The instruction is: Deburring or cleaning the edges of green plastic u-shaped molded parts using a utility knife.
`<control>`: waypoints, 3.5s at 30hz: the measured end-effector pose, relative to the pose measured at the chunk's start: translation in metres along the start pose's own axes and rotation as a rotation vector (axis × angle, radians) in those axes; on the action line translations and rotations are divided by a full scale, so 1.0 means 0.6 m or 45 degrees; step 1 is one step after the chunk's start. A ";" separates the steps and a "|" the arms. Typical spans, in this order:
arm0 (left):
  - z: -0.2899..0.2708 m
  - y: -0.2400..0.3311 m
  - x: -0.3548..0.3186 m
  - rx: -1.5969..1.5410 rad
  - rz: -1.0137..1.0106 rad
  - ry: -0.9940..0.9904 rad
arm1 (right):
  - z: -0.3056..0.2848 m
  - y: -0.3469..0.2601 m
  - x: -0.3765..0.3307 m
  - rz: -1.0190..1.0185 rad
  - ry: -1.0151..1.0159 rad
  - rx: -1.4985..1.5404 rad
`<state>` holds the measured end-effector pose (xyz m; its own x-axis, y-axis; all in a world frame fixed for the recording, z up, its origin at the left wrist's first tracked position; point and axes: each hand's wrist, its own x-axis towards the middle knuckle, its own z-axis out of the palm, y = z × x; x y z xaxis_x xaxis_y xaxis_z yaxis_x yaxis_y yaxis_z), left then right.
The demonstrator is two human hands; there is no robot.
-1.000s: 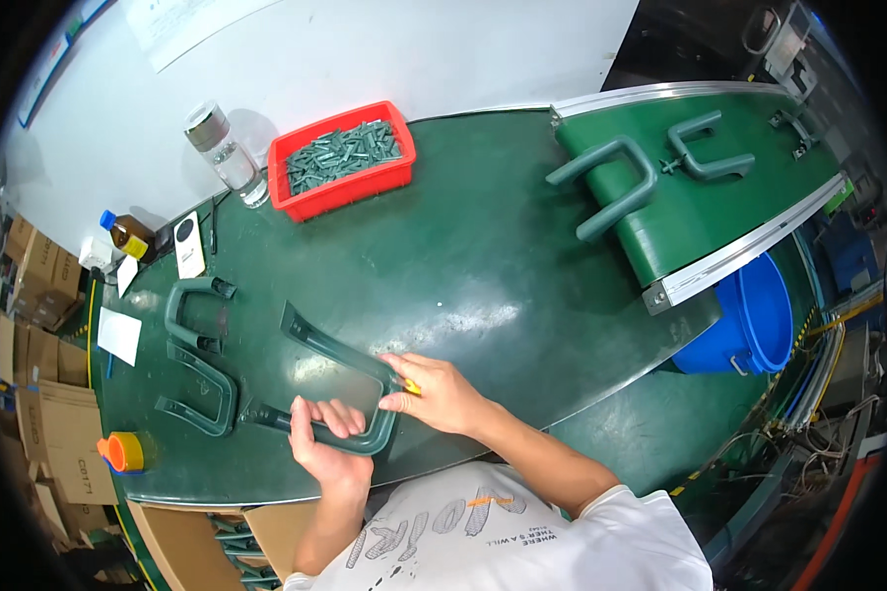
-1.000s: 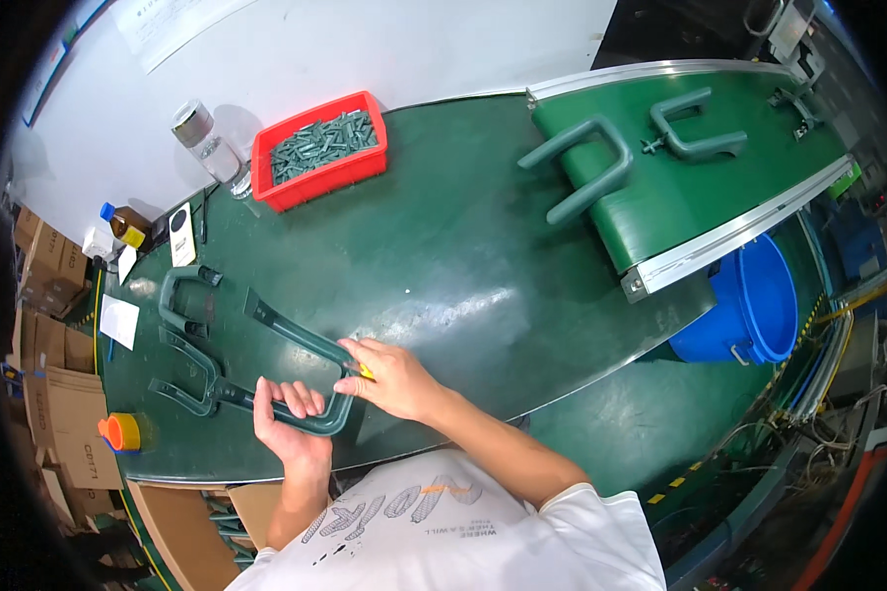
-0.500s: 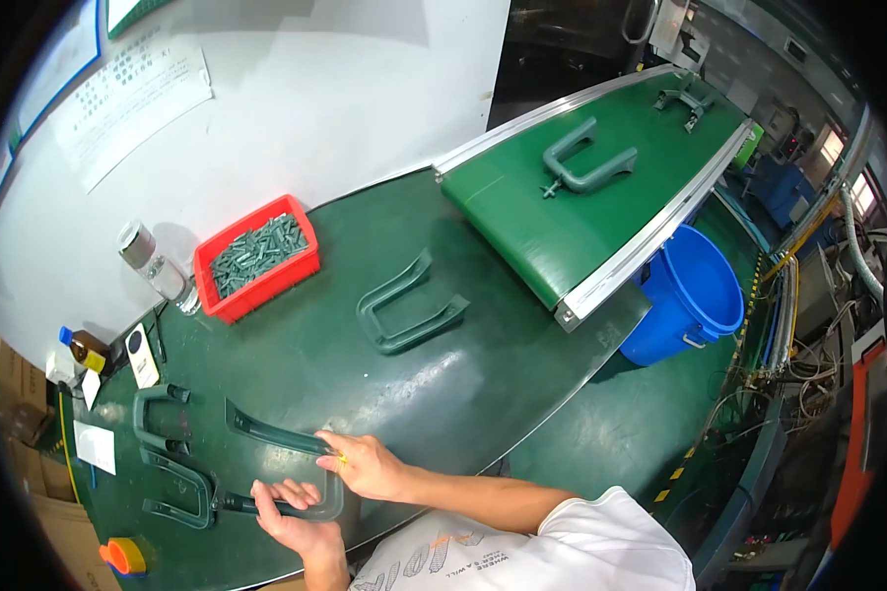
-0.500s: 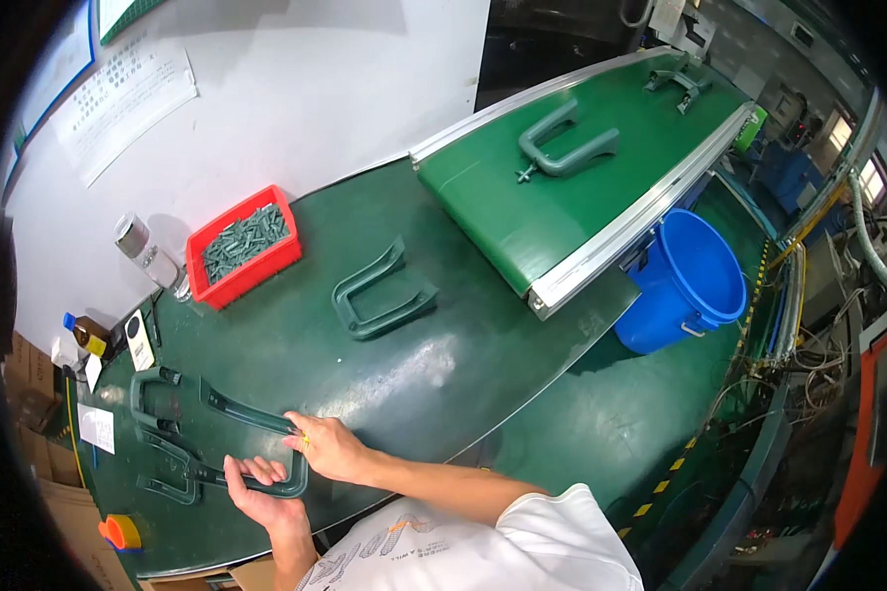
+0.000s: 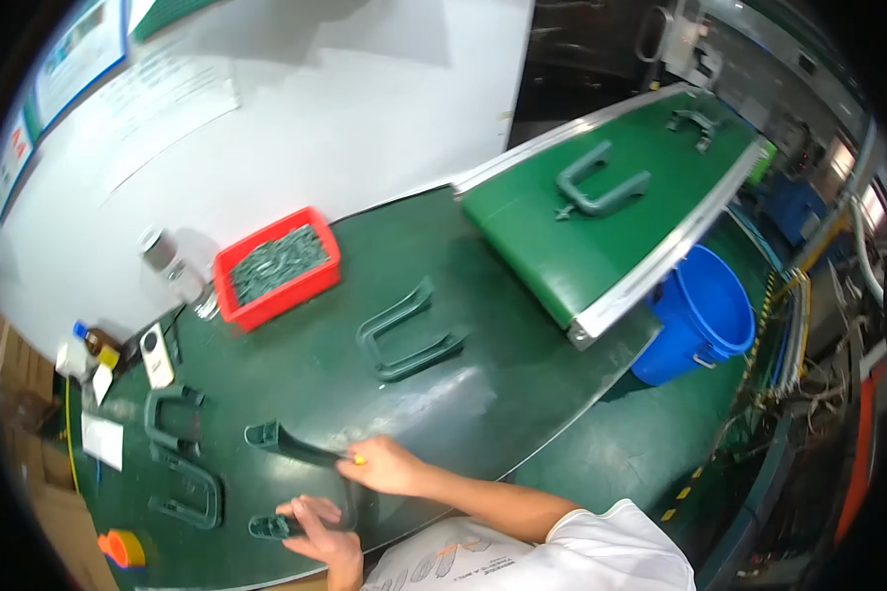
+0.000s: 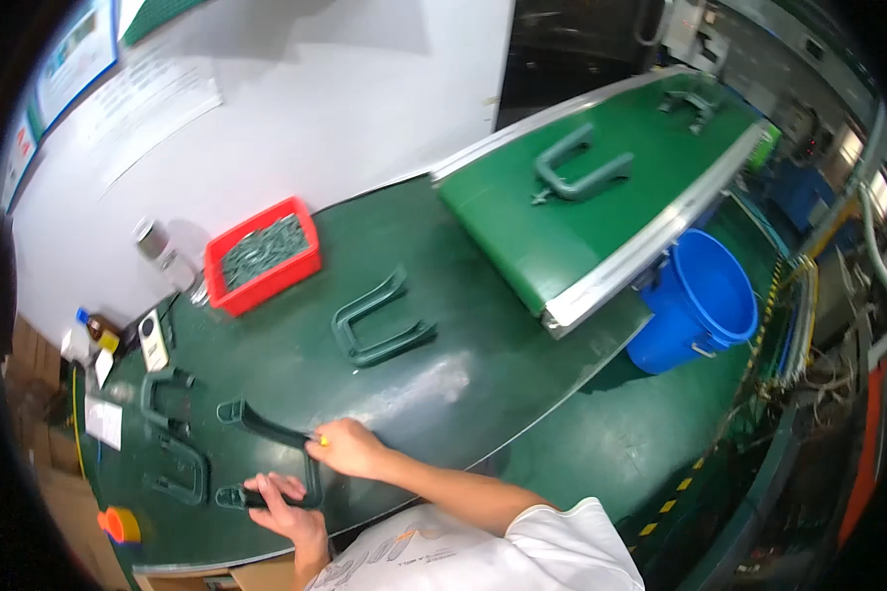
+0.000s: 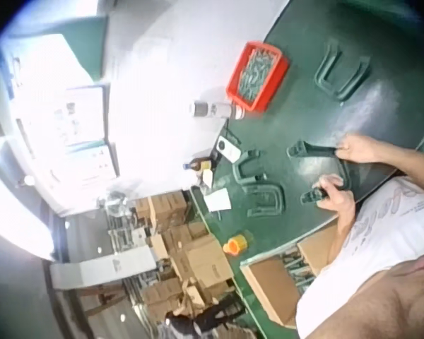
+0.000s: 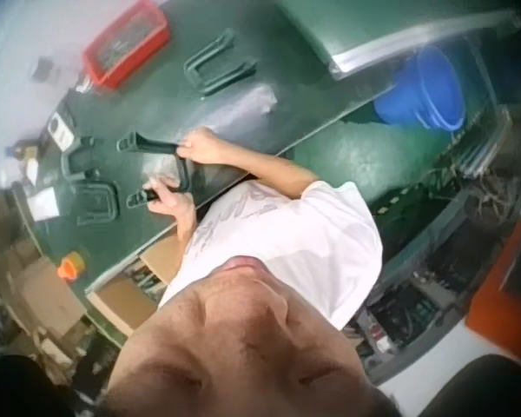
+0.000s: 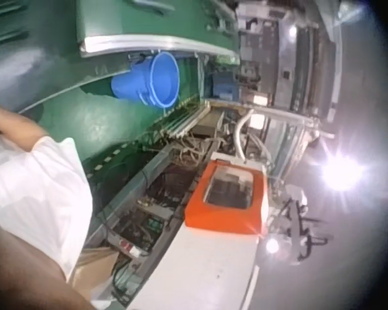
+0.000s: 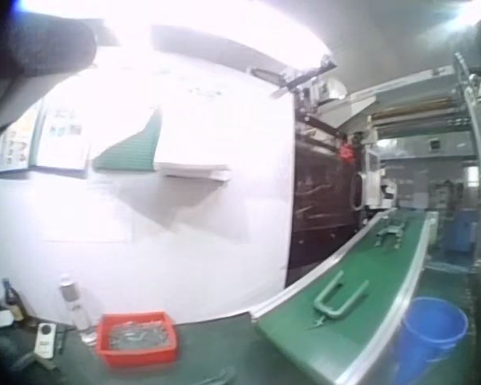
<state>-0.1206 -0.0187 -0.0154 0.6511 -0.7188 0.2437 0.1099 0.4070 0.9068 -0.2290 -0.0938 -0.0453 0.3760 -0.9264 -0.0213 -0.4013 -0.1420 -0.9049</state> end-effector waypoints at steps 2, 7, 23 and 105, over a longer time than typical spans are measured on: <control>-0.007 0.002 0.018 -0.162 -0.199 0.137 | 0.000 -0.010 -0.010 0.031 0.025 0.068; -0.053 -0.016 0.074 -0.580 -0.862 0.479 | 0.019 -0.033 -0.046 -0.893 0.022 0.016; -0.112 -0.084 0.056 -0.491 -0.709 0.198 | -0.578 0.007 0.096 0.336 1.394 -1.350; -0.133 -0.069 0.092 0.358 -0.771 -0.074 | -0.129 0.147 -0.145 -0.345 0.765 0.163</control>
<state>-0.0293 -0.0299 -0.0668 0.4936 -0.8064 -0.3256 0.2379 -0.2349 0.9424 -0.3619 -0.0528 -0.0906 -0.0958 -0.9020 0.4209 -0.2424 -0.3890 -0.8888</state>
